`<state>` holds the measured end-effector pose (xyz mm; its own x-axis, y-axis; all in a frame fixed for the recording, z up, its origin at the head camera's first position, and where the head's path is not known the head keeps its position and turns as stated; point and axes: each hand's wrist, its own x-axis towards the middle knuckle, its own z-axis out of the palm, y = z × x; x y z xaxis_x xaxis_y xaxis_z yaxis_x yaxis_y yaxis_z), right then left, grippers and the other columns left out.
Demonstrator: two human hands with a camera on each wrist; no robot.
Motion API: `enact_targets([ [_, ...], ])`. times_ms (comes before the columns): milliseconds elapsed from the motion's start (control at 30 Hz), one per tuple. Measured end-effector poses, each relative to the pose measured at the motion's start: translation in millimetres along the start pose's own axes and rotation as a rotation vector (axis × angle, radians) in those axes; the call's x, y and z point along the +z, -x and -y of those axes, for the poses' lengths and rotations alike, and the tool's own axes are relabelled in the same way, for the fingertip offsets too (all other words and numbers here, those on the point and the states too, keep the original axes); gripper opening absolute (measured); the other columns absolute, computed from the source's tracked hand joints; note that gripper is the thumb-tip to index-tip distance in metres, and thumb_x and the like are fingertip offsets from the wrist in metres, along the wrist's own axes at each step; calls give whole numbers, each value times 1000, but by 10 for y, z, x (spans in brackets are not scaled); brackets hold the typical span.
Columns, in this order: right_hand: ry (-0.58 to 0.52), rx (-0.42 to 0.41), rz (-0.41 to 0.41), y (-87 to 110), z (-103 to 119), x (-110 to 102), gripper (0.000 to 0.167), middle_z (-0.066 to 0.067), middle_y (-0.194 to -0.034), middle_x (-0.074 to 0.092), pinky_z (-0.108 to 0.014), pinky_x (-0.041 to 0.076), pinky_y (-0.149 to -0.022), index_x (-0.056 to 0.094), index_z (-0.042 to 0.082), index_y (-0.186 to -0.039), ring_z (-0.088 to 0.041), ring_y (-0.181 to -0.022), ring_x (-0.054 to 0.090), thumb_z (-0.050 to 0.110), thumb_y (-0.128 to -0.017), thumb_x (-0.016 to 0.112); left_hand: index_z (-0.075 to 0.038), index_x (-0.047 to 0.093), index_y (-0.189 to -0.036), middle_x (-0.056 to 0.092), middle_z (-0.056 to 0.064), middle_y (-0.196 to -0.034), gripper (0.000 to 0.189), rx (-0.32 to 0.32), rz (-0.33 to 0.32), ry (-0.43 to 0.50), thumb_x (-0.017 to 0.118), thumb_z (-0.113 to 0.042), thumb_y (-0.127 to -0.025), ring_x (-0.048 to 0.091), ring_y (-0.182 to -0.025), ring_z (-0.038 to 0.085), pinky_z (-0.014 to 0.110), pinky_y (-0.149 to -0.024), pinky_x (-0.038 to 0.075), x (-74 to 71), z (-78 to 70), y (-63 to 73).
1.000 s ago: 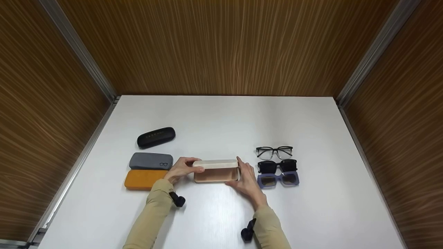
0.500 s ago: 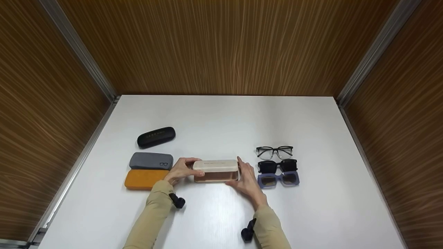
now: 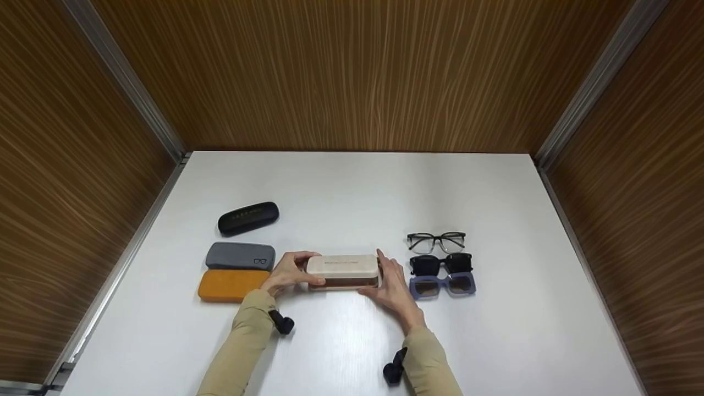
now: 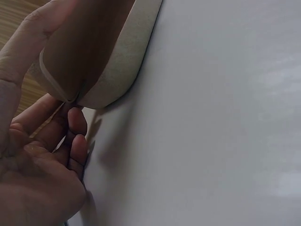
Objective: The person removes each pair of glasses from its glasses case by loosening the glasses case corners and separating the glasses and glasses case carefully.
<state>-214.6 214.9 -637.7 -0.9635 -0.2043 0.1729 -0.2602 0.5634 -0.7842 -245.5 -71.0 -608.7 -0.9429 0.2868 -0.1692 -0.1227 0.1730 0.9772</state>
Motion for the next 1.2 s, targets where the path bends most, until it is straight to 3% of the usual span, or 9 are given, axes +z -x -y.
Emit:
enact_targets([
  [200, -18, 19, 7, 11, 8, -2, 105, -32, -148, 47, -69, 17, -118, 34, -6, -152, -60, -141, 29, 19, -69, 92, 2, 71, -117, 74, 7, -103, 62, 10, -6, -1, 94, -1, -60, 60, -83, 7, 20, -76, 48, 17, 19, 1],
  [400, -8, -1, 1, -5, 5, -4, 105, -27, -136, 58, -62, 28, -114, 35, -7, -152, -47, -127, 46, 21, -69, 93, 2, 69, -117, 73, 11, -104, 60, 26, 2, -15, 93, 0, -61, 59, -82, 8, 21, -76, 48, 24, 32, 18],
  [533, 1, -10, -4, -13, 3, -3, 105, -25, -130, 60, -59, 32, -112, 35, -8, -151, -41, -120, 50, 22, -68, 93, 0, 70, -116, 72, 14, -107, 59, 52, -2, -69, 93, -2, -62, 57, -84, 9, 22, -77, 47, 27, 39, 27],
  [700, -17, 2, 0, -4, 10, -6, 105, -25, -132, 60, -60, 28, -115, 36, -6, -151, -45, -125, 47, 22, -68, 93, -1, 70, -117, 72, 14, -112, 62, 67, -13, -131, 95, -4, -60, 58, -88, 8, 22, -84, 47, 23, 43, 24],
  [900, -28, 5, -1, -8, 1, 1, 104, -24, -127, 61, -58, 29, -114, 37, -5, -151, -42, -120, 48, 22, -68, 93, -1, 69, -120, 72, 14, -116, 66, 62, -11, -138, 95, -4, -59, 59, -91, 7, 24, -89, 49, 19, 45, 30],
  [1200, -45, 31, 4, -8, 2, 5, 104, -23, -127, 62, -57, 27, -115, 38, -3, -152, -42, -122, 47, 20, -67, 93, -2, 68, -122, 72, 15, -113, 68, 84, -5, -165, 95, -5, -60, 57, -88, 8, 24, -84, 48, 28, 45, 52],
])
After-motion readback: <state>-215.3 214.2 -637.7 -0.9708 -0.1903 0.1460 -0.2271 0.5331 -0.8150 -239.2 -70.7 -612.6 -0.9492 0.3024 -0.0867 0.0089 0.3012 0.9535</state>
